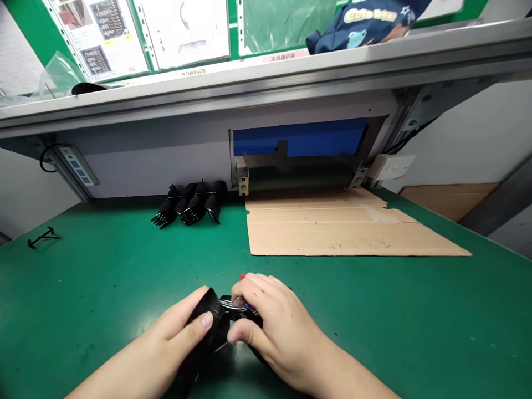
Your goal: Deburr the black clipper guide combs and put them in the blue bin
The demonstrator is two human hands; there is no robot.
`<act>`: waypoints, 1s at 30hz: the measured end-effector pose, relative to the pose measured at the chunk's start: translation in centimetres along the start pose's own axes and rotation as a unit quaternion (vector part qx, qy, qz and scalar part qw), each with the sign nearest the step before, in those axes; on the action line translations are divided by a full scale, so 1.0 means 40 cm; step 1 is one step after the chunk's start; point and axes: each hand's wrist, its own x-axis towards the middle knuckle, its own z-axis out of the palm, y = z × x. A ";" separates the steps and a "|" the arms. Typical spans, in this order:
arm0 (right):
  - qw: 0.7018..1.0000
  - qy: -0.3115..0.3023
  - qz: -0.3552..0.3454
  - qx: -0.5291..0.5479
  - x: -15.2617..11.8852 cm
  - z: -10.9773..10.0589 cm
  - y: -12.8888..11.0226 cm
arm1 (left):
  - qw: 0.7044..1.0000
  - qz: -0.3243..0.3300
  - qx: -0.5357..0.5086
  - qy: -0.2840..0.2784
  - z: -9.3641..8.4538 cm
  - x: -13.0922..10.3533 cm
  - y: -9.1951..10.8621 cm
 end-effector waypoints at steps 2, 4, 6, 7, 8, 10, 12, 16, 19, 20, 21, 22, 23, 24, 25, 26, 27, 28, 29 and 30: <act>0.997 -0.010 0.022 0.078 0.001 -0.004 -0.008 | 0.997 0.010 0.079 0.012 0.004 0.001 0.000; 0.991 -0.029 0.052 0.119 0.000 -0.005 -0.016 | 0.991 0.040 0.131 0.009 0.008 0.005 0.003; 0.987 -0.042 0.080 0.134 -0.002 -0.002 -0.024 | 0.983 0.079 0.164 0.006 0.013 0.010 0.008; 0.986 -0.043 0.090 0.135 -0.003 -0.001 -0.029 | 0.979 0.098 0.179 0.004 0.015 0.013 0.009; 0.985 -0.044 0.097 0.132 -0.003 0.000 -0.032 | 0.975 0.116 0.192 0.001 0.017 0.015 0.009; 0.987 -0.044 0.104 0.118 -0.001 -0.001 -0.039 | 0.967 0.140 0.213 -0.006 0.019 0.020 0.007; 0.987 -0.041 0.111 0.110 0.003 -0.005 -0.043 | 0.965 0.143 0.220 -0.014 0.020 0.023 0.005; 0.983 -0.018 0.132 0.125 0.005 -0.018 -0.041 | 0.970 0.117 0.211 -0.022 0.018 0.020 0.010; 0.984 -0.012 0.131 0.122 -0.001 -0.022 -0.032 | 0.974 0.097 0.205 -0.007 0.015 0.014 0.017; 0.985 -0.014 0.128 0.119 -0.003 -0.022 -0.029 | 0.975 0.093 0.201 -0.003 0.014 0.012 0.019; 0.986 -0.019 0.122 0.116 -0.004 -0.021 -0.026 | 0.977 0.090 0.195 -0.001 0.013 0.011 0.021; 0.987 -0.023 0.115 0.111 -0.005 -0.019 -0.024 | 0.978 0.087 0.189 0.003 0.012 0.010 0.023; 0.988 -0.026 0.106 0.106 -0.006 -0.018 -0.022 | 0.979 0.085 0.185 0.006 0.011 0.009 0.024; 0.990 -0.029 0.097 0.103 -0.006 -0.017 -0.022 | 0.980 0.085 0.182 0.009 0.011 0.009 0.025; 0.990 -0.033 0.090 0.102 -0.005 -0.017 -0.022 | 0.979 0.085 0.182 0.011 0.011 0.009 0.026; 0.990 -0.035 0.084 0.103 -0.004 -0.017 -0.023 | 0.979 0.088 0.185 0.012 0.011 0.010 0.026; 0.990 -0.037 0.080 0.107 -0.003 -0.017 -0.024 | 0.977 0.093 0.189 0.010 0.011 0.010 0.026; 0.990 -0.042 0.077 0.111 -0.002 -0.017 -0.026 | 0.976 0.096 0.194 0.007 0.012 0.011 0.025; 0.990 -0.047 0.072 0.114 -0.001 -0.018 -0.029 | 0.975 0.102 0.199 0.004 0.012 0.012 0.023; 0.990 -0.051 0.068 0.116 0.000 -0.019 -0.031 | 0.974 0.106 0.202 0.001 0.013 0.013 0.022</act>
